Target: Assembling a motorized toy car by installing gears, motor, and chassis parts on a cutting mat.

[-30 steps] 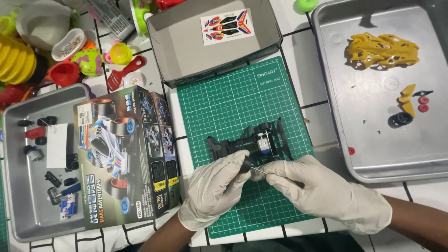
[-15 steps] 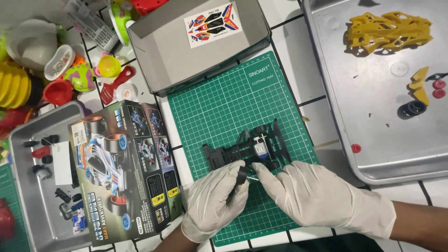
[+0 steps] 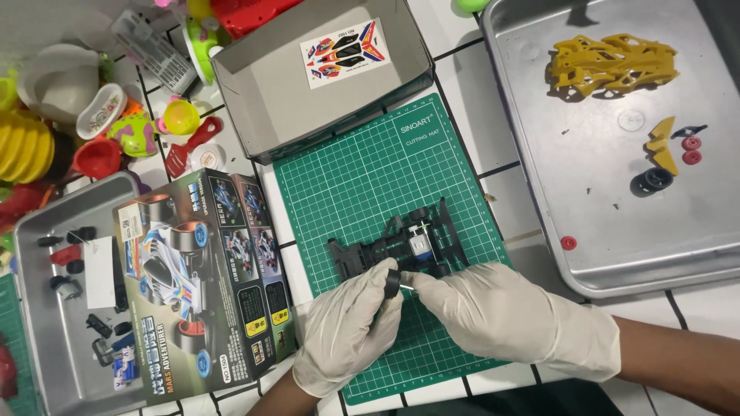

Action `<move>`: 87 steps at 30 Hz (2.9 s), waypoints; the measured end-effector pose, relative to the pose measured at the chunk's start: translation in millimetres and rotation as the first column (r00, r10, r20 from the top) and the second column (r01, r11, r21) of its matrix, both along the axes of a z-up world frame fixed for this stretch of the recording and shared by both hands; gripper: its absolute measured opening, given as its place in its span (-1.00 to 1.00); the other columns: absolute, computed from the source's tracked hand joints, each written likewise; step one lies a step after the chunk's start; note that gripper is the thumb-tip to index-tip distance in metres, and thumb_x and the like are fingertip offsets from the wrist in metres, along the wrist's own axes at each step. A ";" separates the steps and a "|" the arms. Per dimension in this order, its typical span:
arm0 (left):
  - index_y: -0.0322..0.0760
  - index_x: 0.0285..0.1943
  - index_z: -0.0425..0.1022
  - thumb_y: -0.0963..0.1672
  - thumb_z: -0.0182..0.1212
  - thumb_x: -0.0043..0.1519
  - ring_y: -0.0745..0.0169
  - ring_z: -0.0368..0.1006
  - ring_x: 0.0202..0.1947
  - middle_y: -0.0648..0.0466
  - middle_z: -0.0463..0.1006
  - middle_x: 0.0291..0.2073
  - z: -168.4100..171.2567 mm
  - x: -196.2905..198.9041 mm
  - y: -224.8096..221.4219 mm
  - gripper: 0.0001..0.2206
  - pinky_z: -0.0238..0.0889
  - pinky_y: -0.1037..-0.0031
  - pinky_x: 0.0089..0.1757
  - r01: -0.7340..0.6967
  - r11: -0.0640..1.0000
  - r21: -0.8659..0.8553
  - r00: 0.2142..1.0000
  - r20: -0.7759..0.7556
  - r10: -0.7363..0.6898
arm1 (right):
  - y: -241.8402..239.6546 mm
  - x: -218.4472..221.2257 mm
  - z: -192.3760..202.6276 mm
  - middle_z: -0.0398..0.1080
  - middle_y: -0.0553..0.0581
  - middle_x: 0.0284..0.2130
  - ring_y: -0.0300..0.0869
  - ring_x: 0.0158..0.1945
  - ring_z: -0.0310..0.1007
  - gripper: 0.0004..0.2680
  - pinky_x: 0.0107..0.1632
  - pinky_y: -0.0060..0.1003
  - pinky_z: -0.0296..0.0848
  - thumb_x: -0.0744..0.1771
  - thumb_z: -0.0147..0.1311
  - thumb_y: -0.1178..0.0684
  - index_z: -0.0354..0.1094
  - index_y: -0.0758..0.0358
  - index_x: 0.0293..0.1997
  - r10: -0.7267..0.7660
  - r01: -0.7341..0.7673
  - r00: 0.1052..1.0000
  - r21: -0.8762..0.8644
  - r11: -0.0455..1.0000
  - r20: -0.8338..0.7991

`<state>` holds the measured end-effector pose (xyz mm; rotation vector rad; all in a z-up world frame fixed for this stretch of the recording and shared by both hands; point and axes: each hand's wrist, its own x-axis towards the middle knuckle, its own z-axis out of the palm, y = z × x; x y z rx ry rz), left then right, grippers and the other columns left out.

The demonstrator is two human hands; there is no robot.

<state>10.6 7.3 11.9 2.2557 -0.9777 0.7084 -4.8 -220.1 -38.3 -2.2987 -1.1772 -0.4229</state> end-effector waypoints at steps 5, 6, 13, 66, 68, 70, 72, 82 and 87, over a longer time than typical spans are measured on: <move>-0.47 -0.13 0.59 -0.26 0.18 0.19 0.36 0.61 -0.55 -0.05 0.70 -0.41 12.3 7.6 -4.0 -0.86 0.54 0.66 -0.49 -0.094 0.980 -0.176 0.991 0.074 0.109 | 2.5 4.5 21.9 0.28 0.03 -0.65 -0.11 -0.63 0.26 -0.54 -0.62 -0.13 0.25 0.42 0.07 -0.01 -0.03 0.23 0.50 -0.057 0.052 0.984 -0.034 0.998 -0.169; -0.51 -0.17 0.57 -0.27 0.16 0.17 0.22 0.62 -0.48 -0.09 0.68 -0.39 13.9 9.7 -2.8 -0.87 0.55 0.56 -0.42 -0.154 0.959 -0.238 0.987 0.011 0.161 | 0.2 5.7 31.1 0.42 0.01 -0.49 -0.11 -0.50 0.42 -0.54 -0.51 -0.12 0.37 0.43 -0.24 -0.17 -0.06 0.21 0.50 -0.034 0.043 0.960 0.029 0.999 -0.279; -0.16 0.14 0.57 -0.10 0.21 0.38 0.28 0.46 -0.39 0.14 0.55 -0.31 19.7 3.3 4.5 -0.80 0.37 0.52 -0.38 0.010 0.989 -0.148 0.994 -0.102 -0.026 | 13.2 8.5 64.3 0.59 -0.06 -0.29 -0.35 -0.43 0.48 -0.64 -0.20 -0.47 0.61 0.32 0.18 0.07 0.35 0.15 0.29 0.134 0.326 0.673 0.455 0.829 -0.727; -0.37 -0.08 0.60 -0.20 0.52 0.09 0.34 0.64 -0.37 0.05 0.70 -0.30 4.1 -10.6 1.0 -0.74 0.59 0.61 -0.27 -0.216 0.900 -0.378 0.948 -0.304 0.100 | 19.2 18.6 101.5 0.57 0.43 -0.20 0.07 -0.18 0.71 -0.85 -0.11 -0.26 0.77 0.28 0.19 0.33 0.39 0.45 -0.09 0.230 0.472 0.755 0.752 0.460 -0.614; -0.33 -0.10 0.61 -0.20 0.52 0.09 0.33 0.66 -0.34 0.06 0.71 -0.29 2.5 -10.5 2.0 -0.76 0.58 0.61 -0.26 -0.215 0.904 -0.368 0.951 -0.289 0.108 | 20.3 18.5 102.9 0.58 0.44 -0.22 0.05 -0.24 0.72 -0.85 -0.19 -0.33 0.73 0.28 0.20 0.32 0.41 0.44 -0.10 0.222 0.517 0.722 0.724 0.456 -0.655; -0.32 -0.09 0.61 -0.18 0.55 0.08 0.30 0.66 -0.38 0.04 0.72 -0.29 1.3 -10.3 2.6 -0.73 0.58 0.61 -0.31 -0.200 0.909 -0.365 0.963 -0.244 0.114 | 21.3 18.0 103.3 0.55 0.46 -0.23 0.14 -0.18 0.71 -0.85 -0.08 -0.14 0.83 0.26 0.20 0.34 0.41 0.47 -0.12 0.252 0.533 0.707 0.733 0.423 -0.660; -0.33 -0.12 0.61 -0.20 0.53 0.09 0.28 0.67 -0.36 0.03 0.71 -0.29 7.7 -9.9 2.2 -0.77 0.59 0.59 -0.29 -0.187 0.911 -0.367 0.963 -0.251 0.097 | 19.5 20.9 104.8 0.55 0.46 -0.20 0.15 -0.16 0.70 -0.85 -0.04 -0.11 0.82 0.27 0.18 0.34 0.41 0.48 -0.11 0.273 0.515 0.703 0.735 0.441 -0.657; -0.33 -0.31 0.60 -0.25 0.52 0.05 0.24 0.68 -0.35 0.03 0.71 -0.34 22.3 -11.3 -0.8 -0.85 0.60 0.56 -0.27 -0.158 0.920 -0.360 0.951 -0.307 0.043 | 16.3 26.9 99.5 0.55 0.44 -0.18 0.07 -0.14 0.70 -0.81 0.01 -0.14 0.81 0.27 0.16 0.38 0.43 0.51 -0.04 0.360 0.363 0.698 0.739 0.568 -0.619; -0.34 -0.03 0.59 -0.22 0.50 0.12 0.20 0.70 -0.28 -0.02 0.71 -0.22 11.9 -10.4 5.1 -0.73 0.63 0.53 -0.19 -0.099 0.901 -0.423 0.971 -0.240 -0.007 | 10.6 35.2 98.8 0.54 0.06 -0.17 -0.18 -0.21 0.61 -0.74 -0.13 -0.36 0.63 0.31 0.30 0.18 0.38 0.13 0.08 0.019 0.064 0.981 0.415 0.908 -0.193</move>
